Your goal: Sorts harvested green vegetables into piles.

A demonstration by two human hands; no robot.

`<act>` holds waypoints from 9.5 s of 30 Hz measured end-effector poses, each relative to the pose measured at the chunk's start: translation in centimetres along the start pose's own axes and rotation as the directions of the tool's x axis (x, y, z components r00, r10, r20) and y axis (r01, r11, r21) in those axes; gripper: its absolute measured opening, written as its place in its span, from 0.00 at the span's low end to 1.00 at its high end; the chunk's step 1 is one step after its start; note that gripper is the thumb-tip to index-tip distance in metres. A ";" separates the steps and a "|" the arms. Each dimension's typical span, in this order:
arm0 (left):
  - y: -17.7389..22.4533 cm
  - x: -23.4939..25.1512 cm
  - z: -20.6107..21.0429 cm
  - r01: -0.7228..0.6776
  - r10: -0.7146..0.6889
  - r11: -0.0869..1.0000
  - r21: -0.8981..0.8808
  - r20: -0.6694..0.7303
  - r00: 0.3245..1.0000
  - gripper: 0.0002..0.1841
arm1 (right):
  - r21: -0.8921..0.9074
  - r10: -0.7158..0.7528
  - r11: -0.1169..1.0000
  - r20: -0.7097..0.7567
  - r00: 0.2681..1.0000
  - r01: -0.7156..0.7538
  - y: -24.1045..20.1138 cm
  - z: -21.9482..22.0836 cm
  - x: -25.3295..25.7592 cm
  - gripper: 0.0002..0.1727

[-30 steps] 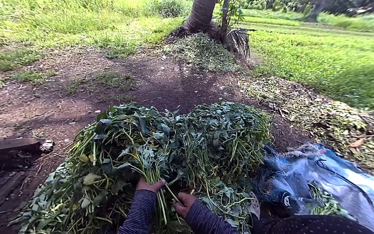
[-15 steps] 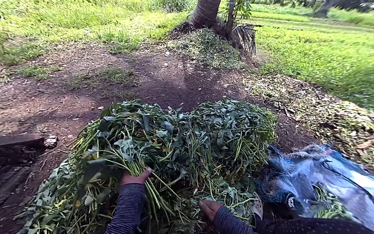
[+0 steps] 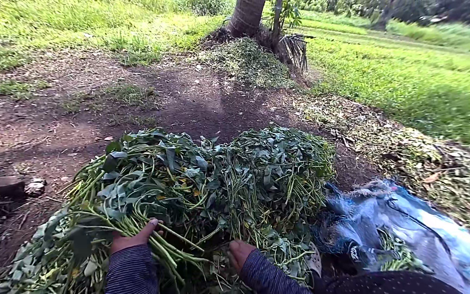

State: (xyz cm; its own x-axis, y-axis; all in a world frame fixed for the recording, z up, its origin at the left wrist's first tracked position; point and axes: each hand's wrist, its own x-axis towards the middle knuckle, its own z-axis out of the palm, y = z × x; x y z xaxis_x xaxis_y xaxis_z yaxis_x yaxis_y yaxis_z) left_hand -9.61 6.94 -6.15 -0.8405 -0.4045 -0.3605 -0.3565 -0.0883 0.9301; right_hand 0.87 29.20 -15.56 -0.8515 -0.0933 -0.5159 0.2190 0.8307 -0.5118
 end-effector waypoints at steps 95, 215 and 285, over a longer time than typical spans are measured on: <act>-3.5 -6.8 3.3 -0.147 0.016 0.949 0.280 0.423 0.906 0.44 | 0.696 0.043 0.693 -0.301 0.953 0.188 -5.3 -3.3 -2.7 0.21; -5.6 -7.3 6.7 -0.037 -0.202 0.888 0.458 0.461 0.864 0.49 | 0.756 0.047 0.654 -0.071 0.996 0.023 0.3 -0.2 -5.5 0.26; -2.8 -1.3 4.6 0.121 -0.134 0.989 0.083 0.179 0.975 0.39 | 0.125 0.340 0.933 -0.002 0.940 -0.337 5.8 -0.7 6.3 0.26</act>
State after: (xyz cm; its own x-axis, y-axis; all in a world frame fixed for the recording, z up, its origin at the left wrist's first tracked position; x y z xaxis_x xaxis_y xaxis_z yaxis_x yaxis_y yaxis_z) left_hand -9.36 11.89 -8.55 -0.8446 -0.2193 -0.4884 -0.4878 -0.0606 0.8708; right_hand -3.55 33.82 -21.23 -0.7274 0.1958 -0.6577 0.5507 0.7383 -0.3893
